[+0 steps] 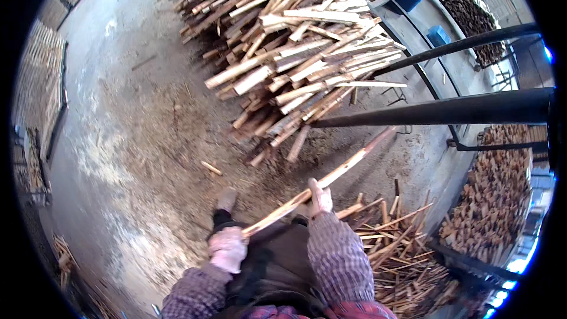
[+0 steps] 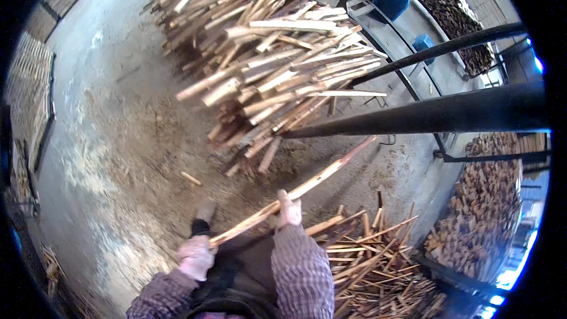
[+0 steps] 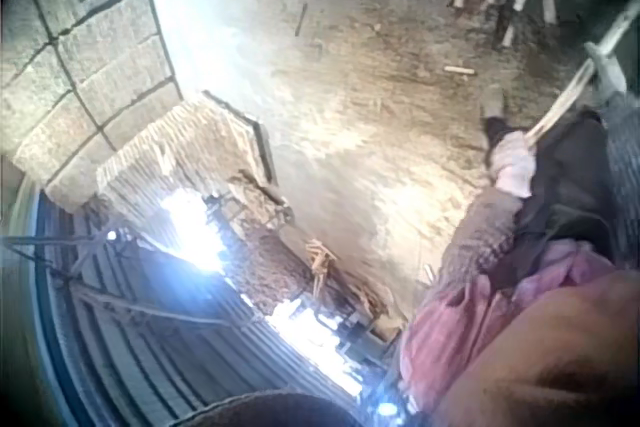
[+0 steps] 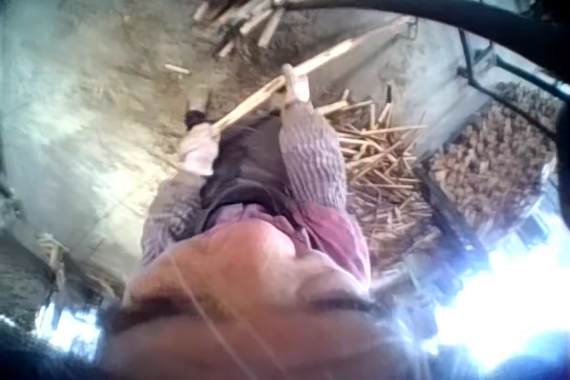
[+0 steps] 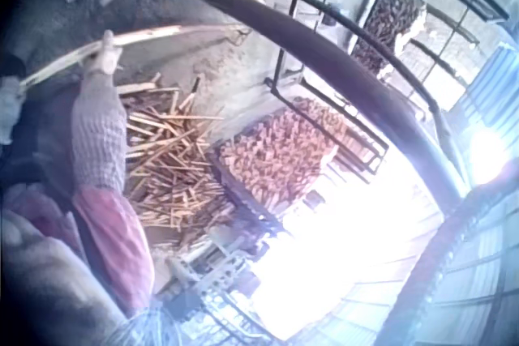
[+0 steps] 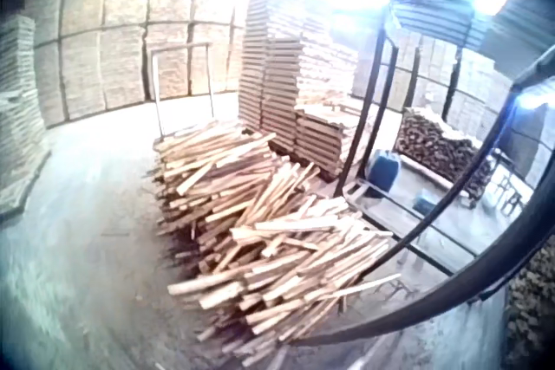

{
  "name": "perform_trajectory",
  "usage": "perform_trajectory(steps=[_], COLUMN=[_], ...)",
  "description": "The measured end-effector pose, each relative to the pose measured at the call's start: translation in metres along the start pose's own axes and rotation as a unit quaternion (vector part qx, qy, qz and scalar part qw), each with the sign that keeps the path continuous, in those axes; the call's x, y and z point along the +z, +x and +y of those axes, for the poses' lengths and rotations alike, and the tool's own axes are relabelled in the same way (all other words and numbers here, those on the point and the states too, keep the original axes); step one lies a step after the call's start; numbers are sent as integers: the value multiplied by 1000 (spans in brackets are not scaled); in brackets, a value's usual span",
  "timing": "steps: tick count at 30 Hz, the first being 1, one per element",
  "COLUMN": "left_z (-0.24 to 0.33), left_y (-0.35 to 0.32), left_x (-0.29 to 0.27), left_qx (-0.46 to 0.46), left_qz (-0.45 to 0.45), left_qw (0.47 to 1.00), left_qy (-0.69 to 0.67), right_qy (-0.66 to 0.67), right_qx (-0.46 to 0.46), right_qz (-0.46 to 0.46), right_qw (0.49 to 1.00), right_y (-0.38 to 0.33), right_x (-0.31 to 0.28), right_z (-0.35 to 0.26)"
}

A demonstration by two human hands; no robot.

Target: The person uses a long wooden pole to move a pile of wood strips on the floor, then picks up bundles of the strips by hand and stacks them onto a metal rack.

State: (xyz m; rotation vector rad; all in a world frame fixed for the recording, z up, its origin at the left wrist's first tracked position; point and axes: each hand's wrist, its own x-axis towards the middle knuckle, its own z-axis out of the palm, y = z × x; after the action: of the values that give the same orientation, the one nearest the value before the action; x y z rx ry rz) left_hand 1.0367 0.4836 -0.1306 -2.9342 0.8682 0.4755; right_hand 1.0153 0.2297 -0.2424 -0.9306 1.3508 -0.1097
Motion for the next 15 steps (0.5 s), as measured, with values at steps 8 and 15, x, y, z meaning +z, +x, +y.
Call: perform_trajectory(steps=[8,15], left_z=[-43,-39], left_y=[103,111], left_x=[20,42], left_qx=[121,126], left_qz=[-118,-210], left_qw=[969,966], left_qy=[-183,-85], right_qy=[100,95], right_qx=[25,102], right_qz=[218,358], right_qw=[971,923], right_y=[-143,-235], right_x=[-9,-67], right_z=[108,235])
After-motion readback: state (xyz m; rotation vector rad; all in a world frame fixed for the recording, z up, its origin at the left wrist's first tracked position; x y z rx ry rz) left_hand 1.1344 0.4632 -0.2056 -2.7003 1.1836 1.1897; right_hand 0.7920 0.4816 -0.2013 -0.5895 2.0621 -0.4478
